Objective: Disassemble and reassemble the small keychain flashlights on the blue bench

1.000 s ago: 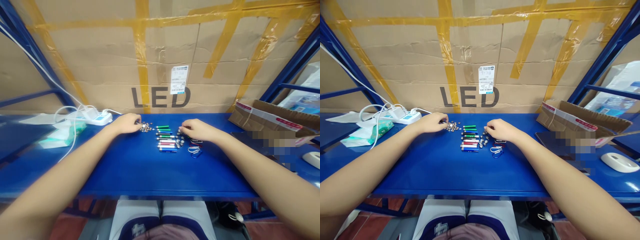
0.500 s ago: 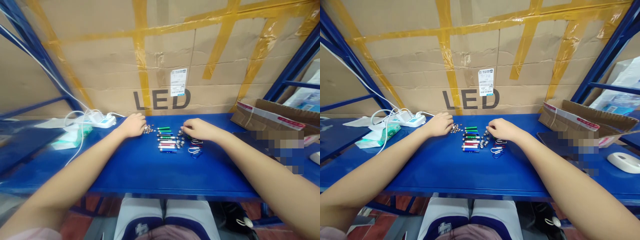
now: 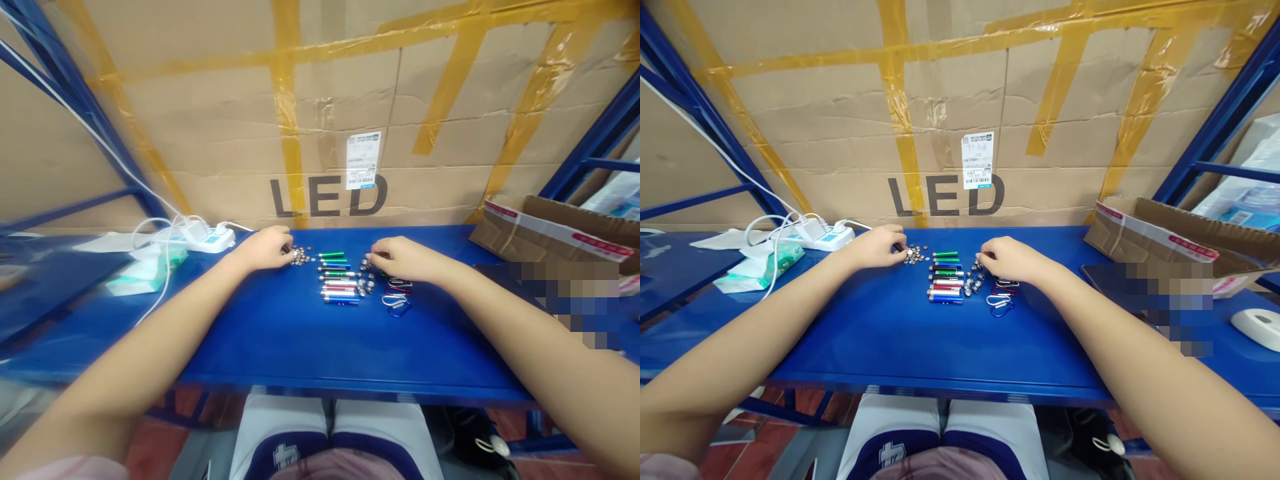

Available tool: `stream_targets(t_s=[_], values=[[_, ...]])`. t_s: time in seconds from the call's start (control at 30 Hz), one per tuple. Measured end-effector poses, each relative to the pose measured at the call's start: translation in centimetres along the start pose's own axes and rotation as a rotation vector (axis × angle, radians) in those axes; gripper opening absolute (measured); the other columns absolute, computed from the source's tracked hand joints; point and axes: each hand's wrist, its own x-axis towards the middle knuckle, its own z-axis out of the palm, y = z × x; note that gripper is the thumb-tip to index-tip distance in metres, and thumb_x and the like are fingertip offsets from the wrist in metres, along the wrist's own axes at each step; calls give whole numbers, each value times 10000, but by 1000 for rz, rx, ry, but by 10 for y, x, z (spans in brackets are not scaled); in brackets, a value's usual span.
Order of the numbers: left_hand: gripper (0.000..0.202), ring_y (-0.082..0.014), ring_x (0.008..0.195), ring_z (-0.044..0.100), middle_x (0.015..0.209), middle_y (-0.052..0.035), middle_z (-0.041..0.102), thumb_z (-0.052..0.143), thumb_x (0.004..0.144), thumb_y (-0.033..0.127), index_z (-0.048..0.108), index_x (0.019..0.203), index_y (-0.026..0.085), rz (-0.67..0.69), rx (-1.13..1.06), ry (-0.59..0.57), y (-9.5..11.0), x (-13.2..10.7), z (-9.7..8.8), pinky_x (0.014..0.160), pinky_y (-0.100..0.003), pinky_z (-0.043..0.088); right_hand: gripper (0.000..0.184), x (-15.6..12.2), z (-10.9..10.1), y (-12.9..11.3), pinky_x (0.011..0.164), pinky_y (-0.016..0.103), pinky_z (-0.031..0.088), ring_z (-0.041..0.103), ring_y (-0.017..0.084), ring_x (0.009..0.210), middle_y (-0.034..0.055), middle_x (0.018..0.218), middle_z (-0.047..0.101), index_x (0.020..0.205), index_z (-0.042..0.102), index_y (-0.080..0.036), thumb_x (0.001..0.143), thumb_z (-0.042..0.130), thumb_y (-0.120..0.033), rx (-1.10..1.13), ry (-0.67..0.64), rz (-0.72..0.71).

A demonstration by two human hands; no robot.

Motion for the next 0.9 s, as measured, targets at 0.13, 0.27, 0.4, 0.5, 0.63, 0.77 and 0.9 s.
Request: stream_targets(t_s=[0.13, 0.27, 0.4, 0.5, 0.63, 0.77, 0.9], values=[[320, -233, 806, 588, 792, -81, 634, 521, 875, 409, 709, 777, 171, 12, 76, 56, -1, -1, -6, 702, -353, 445, 356, 0, 1, 3, 599, 302, 335, 527, 156, 635, 47, 737, 651, 669, 518, -195, 958, 442, -389, -5, 0, -18], [349, -250, 812, 577, 759, -87, 645, 488, 883, 377, 729, 734, 172, 25, 185, 40, 0, 0, -7, 707, -376, 433, 361, 0, 1, 2, 590, 302, 333, 519, 153, 624, 45, 723, 644, 657, 499, -197, 955, 442, -393, -3, 1, -23], [416, -250, 797, 566, 747, -100, 644, 420, 920, 349, 732, 720, 159, 54, 235, 49, -1, 1, -3, 740, -394, 433, 362, 0, 0, 0, 583, 304, 333, 512, 150, 612, 42, 715, 643, 652, 491, -198, 954, 443, -393, 4, -4, -18], [432, -242, 787, 562, 754, -108, 648, 375, 941, 291, 720, 723, 150, 76, 256, 40, -1, 3, -1, 781, -400, 433, 357, 0, 0, 0, 589, 305, 339, 519, 153, 623, 45, 725, 646, 654, 495, -198, 953, 442, -386, 3, -2, -23], [423, -250, 815, 578, 810, -104, 646, 356, 972, 361, 689, 802, 162, 69, 202, 23, 3, 3, -2, 792, -401, 447, 360, 0, 0, 1, 589, 306, 336, 518, 155, 625, 45, 720, 643, 648, 485, -199, 955, 441, -381, 3, -2, -25], [356, -262, 891, 598, 929, -119, 645, 315, 983, 312, 638, 966, 162, -19, 59, 51, 4, 1, -1, 825, -414, 473, 359, 1, 1, 2, 597, 305, 338, 523, 156, 633, 48, 729, 647, 654, 495, -197, 957, 443, -384, -3, 6, -30], [285, -243, 928, 615, 984, -110, 664, 352, 964, 260, 621, 945, 169, -88, -175, 114, -5, 3, 6, 865, -396, 493, 353, 1, 2, 3, 600, 305, 338, 525, 155, 632, 48, 733, 651, 660, 505, -196, 955, 451, -383, 1, -1, -20]])
